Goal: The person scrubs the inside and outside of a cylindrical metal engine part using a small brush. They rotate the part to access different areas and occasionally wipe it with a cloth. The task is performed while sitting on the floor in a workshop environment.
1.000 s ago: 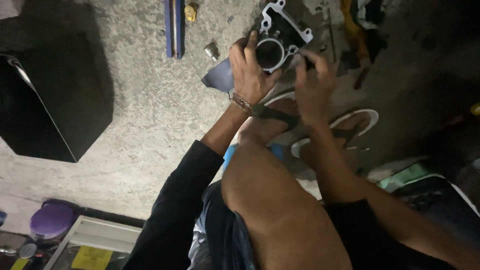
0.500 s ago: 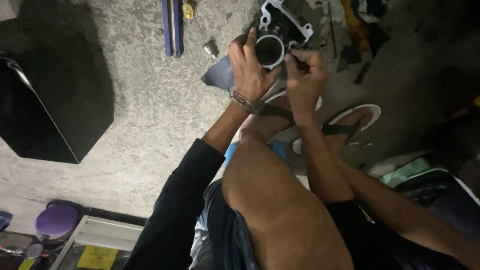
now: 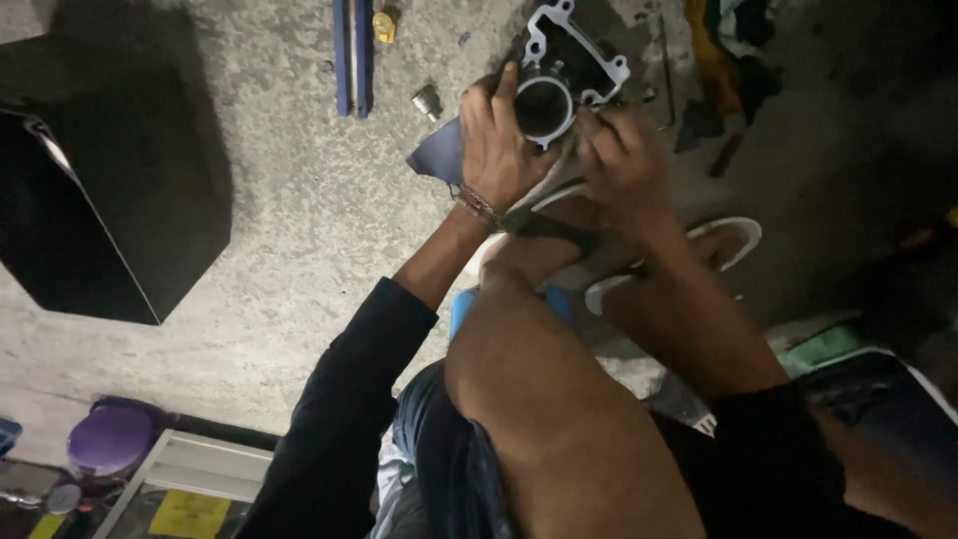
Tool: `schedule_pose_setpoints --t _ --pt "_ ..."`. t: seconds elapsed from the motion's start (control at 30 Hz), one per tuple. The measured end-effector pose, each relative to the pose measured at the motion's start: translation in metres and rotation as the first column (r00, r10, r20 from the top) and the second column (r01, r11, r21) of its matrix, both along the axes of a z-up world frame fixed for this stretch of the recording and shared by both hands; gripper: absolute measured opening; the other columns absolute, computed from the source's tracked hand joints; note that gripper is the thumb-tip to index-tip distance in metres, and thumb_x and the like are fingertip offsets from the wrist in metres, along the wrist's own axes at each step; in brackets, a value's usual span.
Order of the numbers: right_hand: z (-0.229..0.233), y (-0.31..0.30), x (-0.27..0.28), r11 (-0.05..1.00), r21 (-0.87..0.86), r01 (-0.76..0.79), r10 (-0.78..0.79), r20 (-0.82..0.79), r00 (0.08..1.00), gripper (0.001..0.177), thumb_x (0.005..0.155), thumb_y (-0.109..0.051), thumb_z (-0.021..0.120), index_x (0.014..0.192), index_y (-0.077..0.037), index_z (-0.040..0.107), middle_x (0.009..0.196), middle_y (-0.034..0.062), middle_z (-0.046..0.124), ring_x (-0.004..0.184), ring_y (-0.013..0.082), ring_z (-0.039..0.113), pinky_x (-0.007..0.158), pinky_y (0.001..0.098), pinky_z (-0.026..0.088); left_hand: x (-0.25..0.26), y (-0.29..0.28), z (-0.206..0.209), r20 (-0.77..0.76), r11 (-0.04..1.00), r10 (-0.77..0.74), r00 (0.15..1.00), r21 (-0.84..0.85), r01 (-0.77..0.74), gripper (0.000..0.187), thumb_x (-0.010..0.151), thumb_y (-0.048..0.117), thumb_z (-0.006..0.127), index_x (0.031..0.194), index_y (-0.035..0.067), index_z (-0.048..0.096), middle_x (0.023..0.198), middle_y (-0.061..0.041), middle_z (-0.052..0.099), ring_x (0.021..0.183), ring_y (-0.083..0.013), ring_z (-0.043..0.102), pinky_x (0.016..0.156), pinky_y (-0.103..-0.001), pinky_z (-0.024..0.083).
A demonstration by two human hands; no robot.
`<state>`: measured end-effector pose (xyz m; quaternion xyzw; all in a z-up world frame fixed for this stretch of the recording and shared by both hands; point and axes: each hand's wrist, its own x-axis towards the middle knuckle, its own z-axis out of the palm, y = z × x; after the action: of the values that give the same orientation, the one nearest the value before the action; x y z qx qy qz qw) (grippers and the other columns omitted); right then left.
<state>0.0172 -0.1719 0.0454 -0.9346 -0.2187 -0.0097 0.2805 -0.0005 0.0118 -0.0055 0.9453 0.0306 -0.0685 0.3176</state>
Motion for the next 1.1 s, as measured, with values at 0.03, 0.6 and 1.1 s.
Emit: schedule_pose_setpoints --t 0.03,0.6,1.1 --pt "-0.001 0.001 0.0 1.0 0.007 -0.006 0.005 0.004 1.0 0.031 0.093 0.0 0.075 0.124 -0.001 0.072 0.11 0.0138 0.066 0.088 0.0323 0.064 0.078 0.0419 0.054 0.001 0.002 -0.001 0.004 1.0 0.005 1.0 0.007 -0.006 0.109 0.079 0.059 0.089 0.151 0.001 0.031 0.127 -0.022 0.046 0.115 -0.0403 0.051 0.104 -0.05 0.045" --pt "0.002 -0.018 0.014 0.967 -0.068 -0.246 0.249 0.039 0.968 0.038 0.095 -0.005 0.072 0.131 0.005 0.064 0.113 0.0158 0.063 0.096 0.03 0.058 0.089 0.0391 0.053 0.003 -0.004 0.001 0.139 0.999 0.011 0.99 0.036 -0.016 0.104 0.086 0.063 0.082 0.148 -0.004 0.033 0.12 -0.02 0.047 0.108 -0.0363 0.053 0.1 -0.049 0.048" --pt "-0.012 -0.019 -0.006 0.923 -0.021 -0.383 0.383 0.021 0.923 0.043 0.094 -0.008 0.074 0.133 0.003 0.061 0.115 0.0146 0.055 0.103 0.0309 0.056 0.097 0.044 0.05 0.002 -0.002 0.001 0.146 0.998 0.02 0.989 -0.06 -0.011 0.094 0.082 0.037 0.083 0.151 0.0 0.03 0.122 -0.02 0.048 0.11 -0.0392 0.052 0.103 -0.05 0.048"
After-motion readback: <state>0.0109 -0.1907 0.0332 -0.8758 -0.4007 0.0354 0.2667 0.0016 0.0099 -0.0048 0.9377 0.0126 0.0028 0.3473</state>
